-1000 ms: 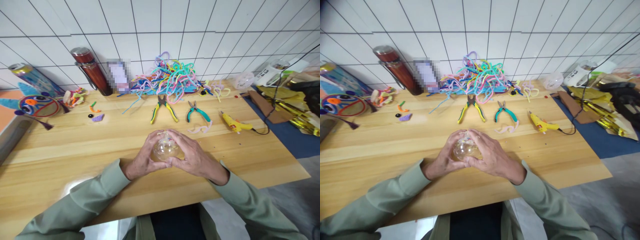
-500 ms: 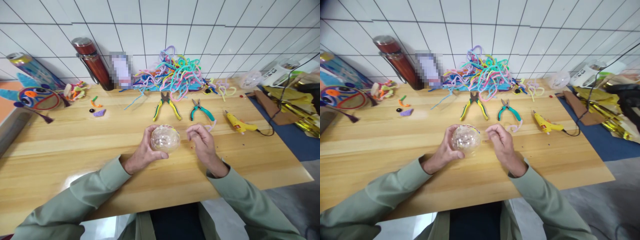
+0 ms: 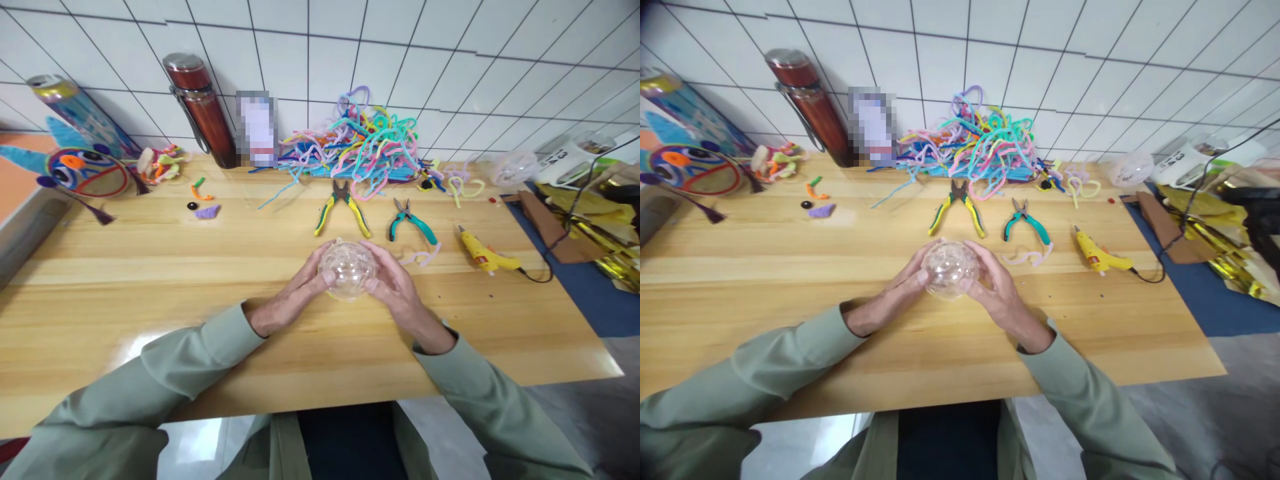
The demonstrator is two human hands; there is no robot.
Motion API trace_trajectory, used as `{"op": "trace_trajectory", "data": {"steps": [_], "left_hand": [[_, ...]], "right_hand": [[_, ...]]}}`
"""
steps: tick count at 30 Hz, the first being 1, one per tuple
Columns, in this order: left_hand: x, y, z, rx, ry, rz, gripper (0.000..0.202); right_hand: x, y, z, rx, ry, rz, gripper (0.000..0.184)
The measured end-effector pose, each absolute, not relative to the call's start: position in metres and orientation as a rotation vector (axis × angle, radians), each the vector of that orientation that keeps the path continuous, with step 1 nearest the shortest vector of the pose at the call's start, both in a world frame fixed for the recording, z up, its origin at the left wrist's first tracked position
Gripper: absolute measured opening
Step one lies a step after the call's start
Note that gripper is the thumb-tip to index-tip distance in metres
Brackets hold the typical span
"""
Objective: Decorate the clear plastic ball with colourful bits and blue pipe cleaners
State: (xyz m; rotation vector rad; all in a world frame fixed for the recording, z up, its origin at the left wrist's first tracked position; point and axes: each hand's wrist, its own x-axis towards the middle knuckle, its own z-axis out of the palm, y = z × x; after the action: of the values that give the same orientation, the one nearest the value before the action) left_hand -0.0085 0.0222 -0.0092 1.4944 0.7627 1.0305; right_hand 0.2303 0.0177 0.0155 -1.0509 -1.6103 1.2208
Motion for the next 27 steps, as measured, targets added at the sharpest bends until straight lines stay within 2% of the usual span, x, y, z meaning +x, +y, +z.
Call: {"op": "trace_trajectory", "data": {"steps": [7,9,13,17,27], "left_hand": [[-0.009,0.019,0.004,1.321,0.721,0.937,0.075],[-0.008,0.019,0.002,1.311,0.760,0.955,0.077],[-0.005,0.017,-0.002,1.344,0.852,1.018,0.078],[-0.005,0.015,-0.003,1.469,0.931,1.049,0.078],[-0.010,0.014,-0.007,1.598,0.957,1.065,0.079]], "right_hand": [[0.229,0.017,0.016,-1.048,-1.653,1.254,0.079],[0.230,0.017,0.018,-1.063,-1.698,1.143,0.069],[0.230,0.015,0.024,-1.122,-1.797,0.703,0.039],[0.227,0.012,0.030,-1.178,-1.870,0.524,0.024],[0.226,0.011,0.035,-1.171,-1.923,0.552,0.026]]}}
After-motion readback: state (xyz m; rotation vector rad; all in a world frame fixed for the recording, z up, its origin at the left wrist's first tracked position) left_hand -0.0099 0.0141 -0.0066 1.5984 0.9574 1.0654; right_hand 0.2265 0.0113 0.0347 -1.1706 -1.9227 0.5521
